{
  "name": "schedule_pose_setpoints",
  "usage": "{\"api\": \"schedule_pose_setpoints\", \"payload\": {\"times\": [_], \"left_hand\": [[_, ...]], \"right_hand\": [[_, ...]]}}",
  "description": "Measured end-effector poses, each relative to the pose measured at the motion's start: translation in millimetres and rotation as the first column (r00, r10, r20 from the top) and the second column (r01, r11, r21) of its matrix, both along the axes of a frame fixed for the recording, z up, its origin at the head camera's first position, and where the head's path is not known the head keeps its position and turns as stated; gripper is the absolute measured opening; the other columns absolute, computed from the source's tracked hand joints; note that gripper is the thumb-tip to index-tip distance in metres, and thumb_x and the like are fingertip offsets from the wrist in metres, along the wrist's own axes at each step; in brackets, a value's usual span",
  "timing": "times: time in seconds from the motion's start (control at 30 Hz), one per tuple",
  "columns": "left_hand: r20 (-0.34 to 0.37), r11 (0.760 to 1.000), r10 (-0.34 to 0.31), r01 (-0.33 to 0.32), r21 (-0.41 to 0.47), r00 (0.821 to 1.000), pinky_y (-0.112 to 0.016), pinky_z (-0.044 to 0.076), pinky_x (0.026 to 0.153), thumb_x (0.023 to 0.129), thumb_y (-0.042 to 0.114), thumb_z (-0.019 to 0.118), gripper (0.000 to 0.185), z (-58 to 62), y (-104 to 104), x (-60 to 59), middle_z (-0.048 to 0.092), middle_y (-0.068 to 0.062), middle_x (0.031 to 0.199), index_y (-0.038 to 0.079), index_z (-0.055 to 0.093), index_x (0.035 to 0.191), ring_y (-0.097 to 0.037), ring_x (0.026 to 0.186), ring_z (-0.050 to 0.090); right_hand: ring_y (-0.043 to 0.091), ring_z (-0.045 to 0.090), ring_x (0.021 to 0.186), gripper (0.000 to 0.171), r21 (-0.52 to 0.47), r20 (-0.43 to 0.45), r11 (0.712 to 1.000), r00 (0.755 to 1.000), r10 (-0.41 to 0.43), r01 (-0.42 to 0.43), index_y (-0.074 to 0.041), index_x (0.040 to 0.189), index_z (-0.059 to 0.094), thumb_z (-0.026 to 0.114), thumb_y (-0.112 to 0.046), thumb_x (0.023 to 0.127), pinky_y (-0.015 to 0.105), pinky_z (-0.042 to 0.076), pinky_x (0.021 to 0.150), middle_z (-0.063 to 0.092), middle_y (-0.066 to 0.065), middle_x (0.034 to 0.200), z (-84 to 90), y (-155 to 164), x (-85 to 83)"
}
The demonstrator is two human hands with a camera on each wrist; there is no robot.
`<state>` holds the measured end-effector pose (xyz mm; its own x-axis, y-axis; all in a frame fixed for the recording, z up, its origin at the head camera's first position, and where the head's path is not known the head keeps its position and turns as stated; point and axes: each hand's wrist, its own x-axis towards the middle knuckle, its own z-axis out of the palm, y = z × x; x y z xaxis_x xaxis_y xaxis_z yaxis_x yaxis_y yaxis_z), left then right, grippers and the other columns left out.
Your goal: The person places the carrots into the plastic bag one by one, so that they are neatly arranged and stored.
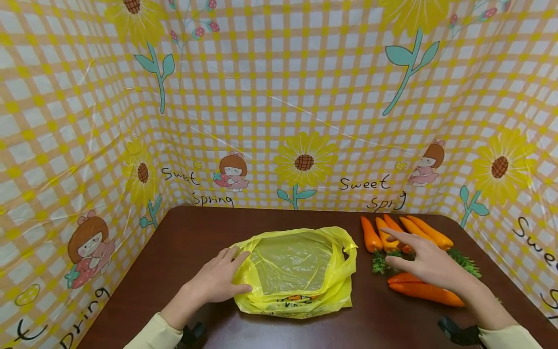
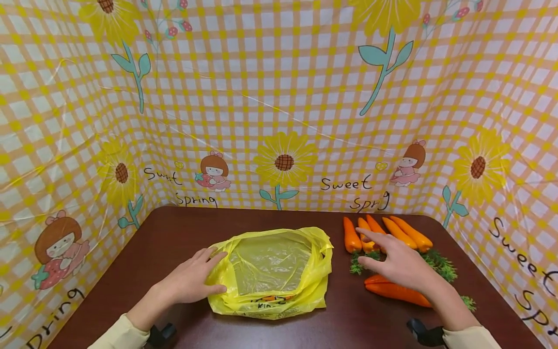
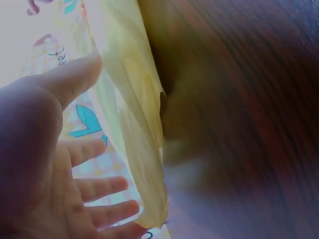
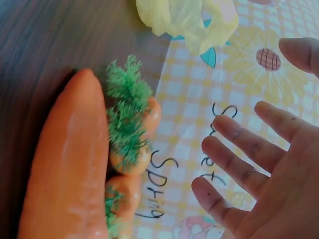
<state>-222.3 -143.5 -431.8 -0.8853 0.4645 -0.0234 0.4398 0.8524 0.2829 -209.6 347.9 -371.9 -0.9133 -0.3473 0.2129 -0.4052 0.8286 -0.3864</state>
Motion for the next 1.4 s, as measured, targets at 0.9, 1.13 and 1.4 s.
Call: {"api": "schedule_pose_setpoints", "payload": {"times": [0.9,1.13,1.4], "left_hand": [[0.186,0.998,0.007,0.005,-0.064,0.983,-0.063,0.042,0.104,0.087,0.06,0.07,0.089,-1.7,4,0.7,0.02,-0.017,0.166,0.02,0.034,0.159,-0.042,0.151,0.026],[0.204,0.999,0.013,-0.002,-0.051,0.979,-0.063,0.042,0.104,0.088,0.059,0.07,0.088,-1.2,4,0.2,0.02,-0.017,0.166,0.02,0.034,0.159,-0.041,0.151,0.025],[0.221,0.999,0.012,-0.002,-0.05,0.975,-0.064,0.042,0.103,0.088,0.059,0.07,0.087,-3.0,5,-0.7,0.02,-0.016,0.167,0.022,0.034,0.159,-0.042,0.151,0.025]], "right_hand": [[0.005,0.062,0.099,0.05,-0.218,0.23,0.975,0.973,0.012,0.039,-0.017,0.154,0.044,0.054,-0.026,0.106,0.027,0.053,0.074,0.065,0.004,0.117,-17.0,61,2.7],[0.0,0.061,0.101,0.051,-0.178,0.266,0.979,0.962,-0.054,0.104,-0.017,0.153,0.045,0.055,-0.032,0.105,0.027,0.05,0.07,0.068,0.0,0.122,-16.6,75,4.0],[0.022,0.055,0.08,0.047,-0.285,0.354,0.948,0.935,-0.03,0.139,-0.013,0.15,0.047,0.055,-0.026,0.106,0.036,0.042,0.053,0.065,0.006,0.108,-25.7,98,8.0]]}}
